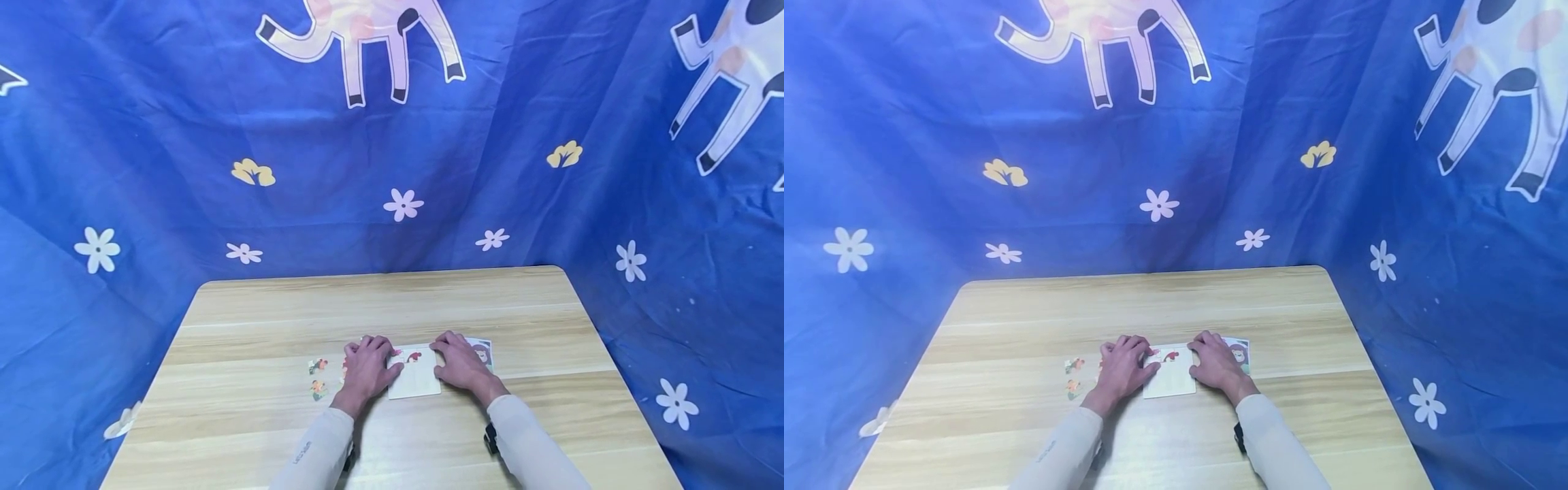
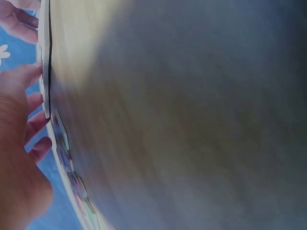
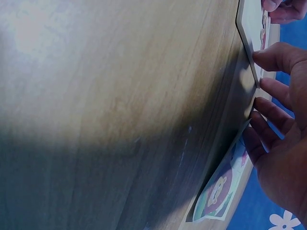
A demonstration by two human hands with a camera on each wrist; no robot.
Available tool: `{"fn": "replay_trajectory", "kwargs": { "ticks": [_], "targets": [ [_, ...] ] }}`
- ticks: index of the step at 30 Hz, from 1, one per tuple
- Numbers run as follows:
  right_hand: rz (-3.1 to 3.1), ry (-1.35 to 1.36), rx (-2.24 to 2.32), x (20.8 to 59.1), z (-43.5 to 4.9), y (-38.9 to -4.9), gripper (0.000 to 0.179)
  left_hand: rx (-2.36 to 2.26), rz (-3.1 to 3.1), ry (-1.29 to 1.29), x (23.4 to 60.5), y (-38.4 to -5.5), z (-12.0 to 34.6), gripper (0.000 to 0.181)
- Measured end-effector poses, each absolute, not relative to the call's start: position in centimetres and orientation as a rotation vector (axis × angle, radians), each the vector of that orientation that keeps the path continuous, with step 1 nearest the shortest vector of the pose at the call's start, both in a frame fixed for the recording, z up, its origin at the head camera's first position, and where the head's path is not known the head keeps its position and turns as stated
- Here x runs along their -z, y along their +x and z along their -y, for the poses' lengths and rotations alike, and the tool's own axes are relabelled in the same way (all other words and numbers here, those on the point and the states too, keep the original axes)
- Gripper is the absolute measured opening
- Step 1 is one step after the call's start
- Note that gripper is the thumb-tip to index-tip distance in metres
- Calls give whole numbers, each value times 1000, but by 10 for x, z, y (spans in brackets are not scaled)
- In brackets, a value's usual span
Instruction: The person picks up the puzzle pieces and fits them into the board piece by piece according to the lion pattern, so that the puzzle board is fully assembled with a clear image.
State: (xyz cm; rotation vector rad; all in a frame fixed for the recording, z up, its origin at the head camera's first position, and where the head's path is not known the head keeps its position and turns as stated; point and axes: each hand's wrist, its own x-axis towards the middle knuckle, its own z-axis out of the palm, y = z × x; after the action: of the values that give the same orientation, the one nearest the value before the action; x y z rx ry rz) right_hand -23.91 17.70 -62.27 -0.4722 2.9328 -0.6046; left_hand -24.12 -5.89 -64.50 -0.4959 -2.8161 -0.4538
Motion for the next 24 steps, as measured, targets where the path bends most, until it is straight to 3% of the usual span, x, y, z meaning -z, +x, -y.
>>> {"fn": "replay_trajectory", "kwargs": {
  "ticks": [7, 24],
  "targets": [
    [-2934, -482, 604, 624, -177, -239, 53, 546, 2852, -497, 642, -243, 51, 36],
    [-2934, -489, 597, 621, -177, -241, 54, 656, 2847, -496, 643, -247, 40, 18]
  ]
}}
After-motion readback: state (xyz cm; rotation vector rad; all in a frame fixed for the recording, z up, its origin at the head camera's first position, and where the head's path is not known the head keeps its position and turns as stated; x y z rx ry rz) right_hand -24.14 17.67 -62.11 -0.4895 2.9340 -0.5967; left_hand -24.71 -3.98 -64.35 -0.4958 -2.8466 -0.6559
